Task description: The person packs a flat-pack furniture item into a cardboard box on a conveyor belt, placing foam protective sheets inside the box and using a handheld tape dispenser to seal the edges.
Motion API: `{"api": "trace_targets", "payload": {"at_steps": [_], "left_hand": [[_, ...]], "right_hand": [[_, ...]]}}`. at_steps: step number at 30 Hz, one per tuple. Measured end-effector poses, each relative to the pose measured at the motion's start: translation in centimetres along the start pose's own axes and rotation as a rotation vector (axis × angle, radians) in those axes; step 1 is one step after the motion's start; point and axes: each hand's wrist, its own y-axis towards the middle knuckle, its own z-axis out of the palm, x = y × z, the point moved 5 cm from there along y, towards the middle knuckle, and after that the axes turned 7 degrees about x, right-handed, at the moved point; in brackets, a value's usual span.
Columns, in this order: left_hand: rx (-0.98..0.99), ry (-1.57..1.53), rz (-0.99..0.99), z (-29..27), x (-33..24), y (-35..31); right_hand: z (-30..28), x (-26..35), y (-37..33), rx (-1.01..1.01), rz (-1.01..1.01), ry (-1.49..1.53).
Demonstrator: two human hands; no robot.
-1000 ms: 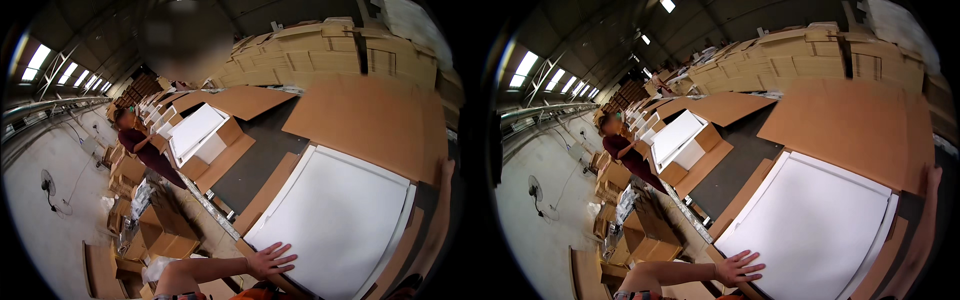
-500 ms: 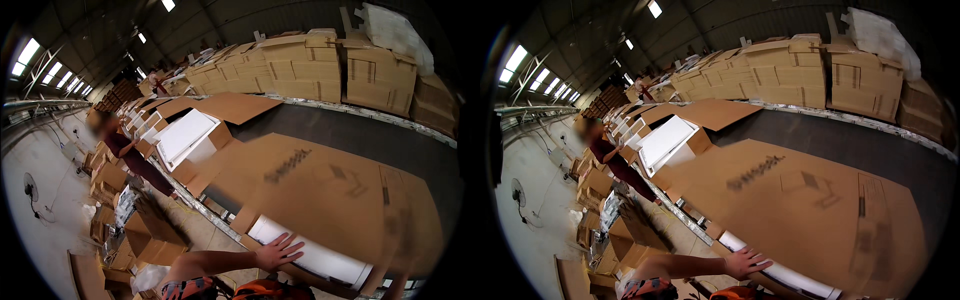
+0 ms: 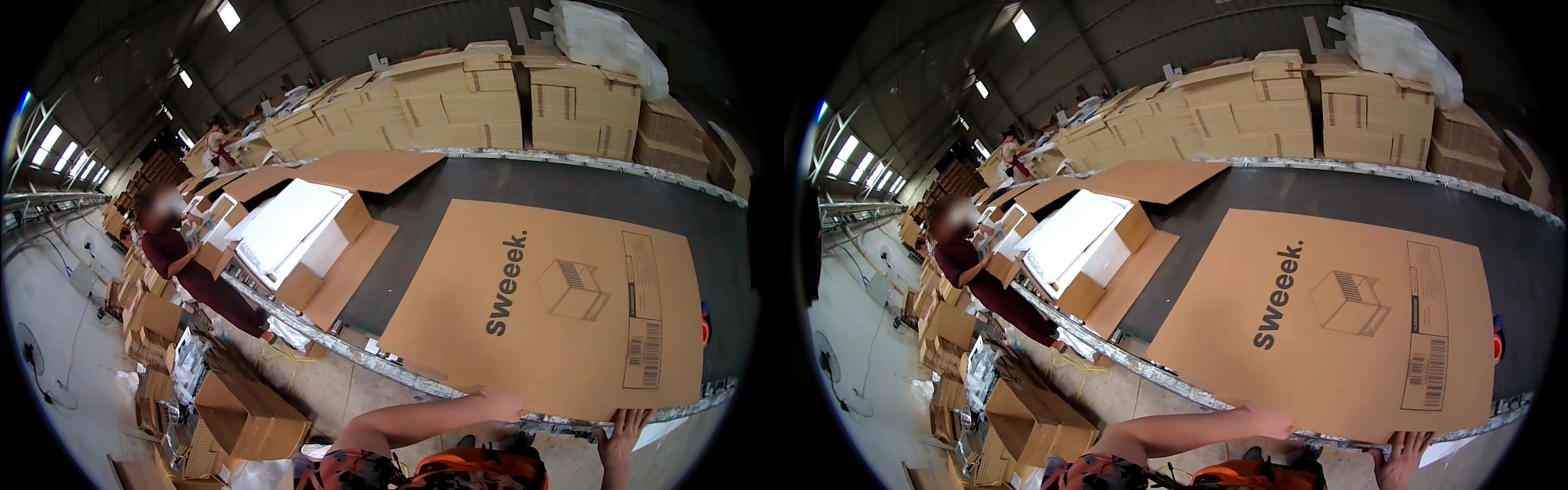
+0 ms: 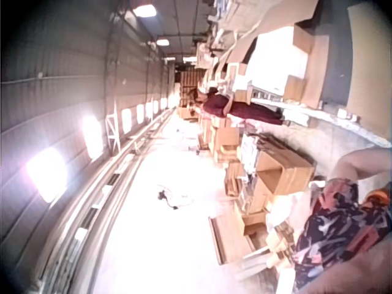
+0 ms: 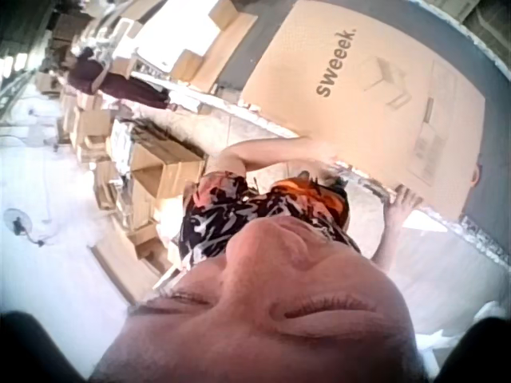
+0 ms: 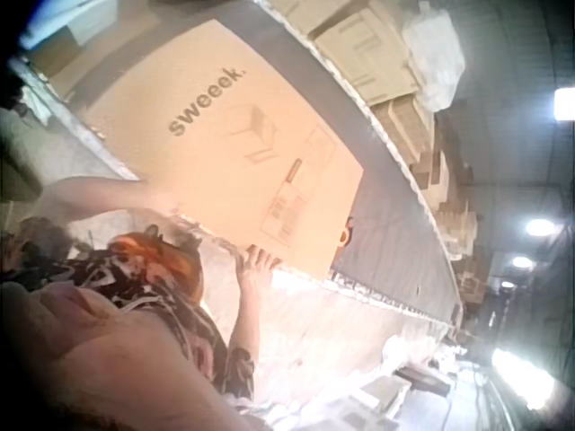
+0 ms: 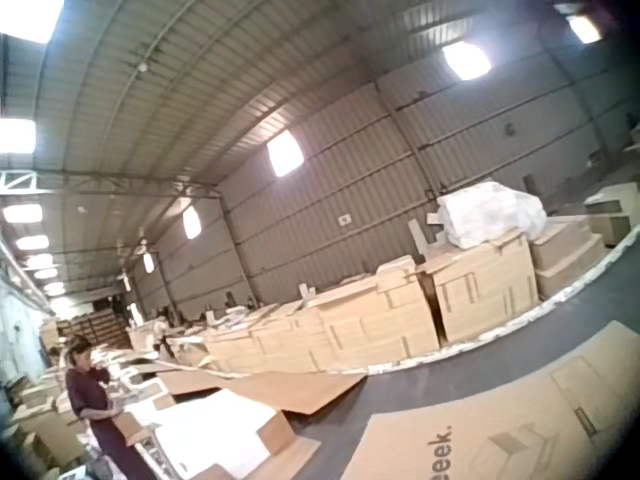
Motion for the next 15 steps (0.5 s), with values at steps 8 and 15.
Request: {"api": "trace_targets", "payload": {"at_steps": [8, 15], "left_hand": [[0.406, 0.047, 0.097, 3.8, 0.2, 0.9], [-0.562, 0.302, 0.470, -8.7, -10.8, -3.8]], "right_hand": [[-2.8, 2.1, 0.8, -0.205, -0.130, -0.025], [-4.3, 1.7, 1.5, -0.250, -0.146, 0.002]]}}
